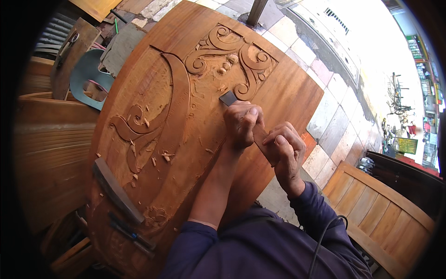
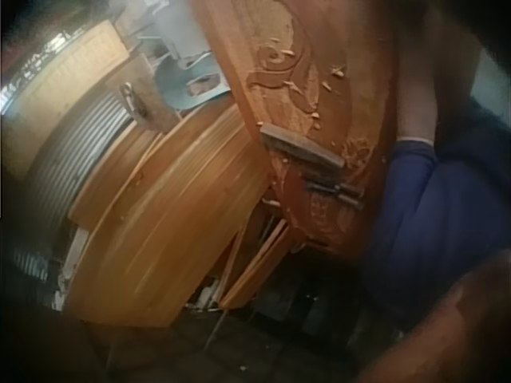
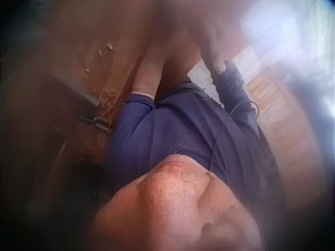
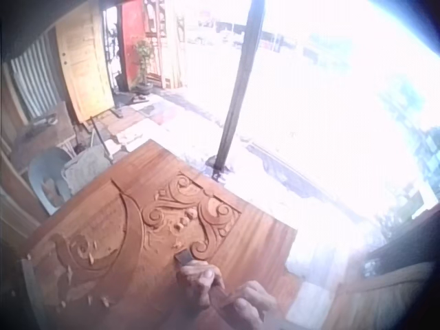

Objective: The person carves a floral pattern into a wooden panel using a chisel and a wooden mallet, clearing away shavings by hand.

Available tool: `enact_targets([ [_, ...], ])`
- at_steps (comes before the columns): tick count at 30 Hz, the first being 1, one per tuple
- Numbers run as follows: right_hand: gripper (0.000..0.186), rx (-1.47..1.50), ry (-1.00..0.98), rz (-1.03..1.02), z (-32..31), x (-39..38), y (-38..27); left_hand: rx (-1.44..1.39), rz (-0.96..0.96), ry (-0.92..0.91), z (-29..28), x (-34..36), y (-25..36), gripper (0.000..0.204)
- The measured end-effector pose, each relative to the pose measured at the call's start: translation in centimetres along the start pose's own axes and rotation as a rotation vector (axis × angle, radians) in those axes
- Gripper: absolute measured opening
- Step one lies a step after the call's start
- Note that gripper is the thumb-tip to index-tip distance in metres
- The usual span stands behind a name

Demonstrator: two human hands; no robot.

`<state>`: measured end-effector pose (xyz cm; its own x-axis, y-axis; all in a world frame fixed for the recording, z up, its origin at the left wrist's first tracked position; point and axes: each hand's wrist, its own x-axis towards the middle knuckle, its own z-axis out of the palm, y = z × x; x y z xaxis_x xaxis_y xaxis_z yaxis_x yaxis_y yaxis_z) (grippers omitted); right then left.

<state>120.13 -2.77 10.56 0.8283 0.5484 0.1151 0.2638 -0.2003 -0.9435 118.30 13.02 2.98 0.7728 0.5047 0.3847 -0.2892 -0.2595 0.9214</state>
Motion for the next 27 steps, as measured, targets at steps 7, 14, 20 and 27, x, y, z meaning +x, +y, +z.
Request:
enact_targets([
  [7,0.039,0.006,0.028,-0.051,-1.0,-1.9,-0.3,0.027,0.016,-0.001,-0.6,0.2,-0.2,0.052],
  [14,0.035,-0.050,0.056,-0.037,0.0,-1.2,0.0,0.073,-0.012,-0.035,-0.5,-0.1,0.2,0.054],
  [20,0.038,0.020,-0.017,-0.005,0.5,1.0,0.4,0.129,0.073,0.071,0.0,0.4,-1.4,0.054],
  [27,0.036,-0.049,0.058,-0.066,-1.6,-1.5,0.8,0.064,0.037,-0.004,-0.2,0.1,-0.1,0.052],
])
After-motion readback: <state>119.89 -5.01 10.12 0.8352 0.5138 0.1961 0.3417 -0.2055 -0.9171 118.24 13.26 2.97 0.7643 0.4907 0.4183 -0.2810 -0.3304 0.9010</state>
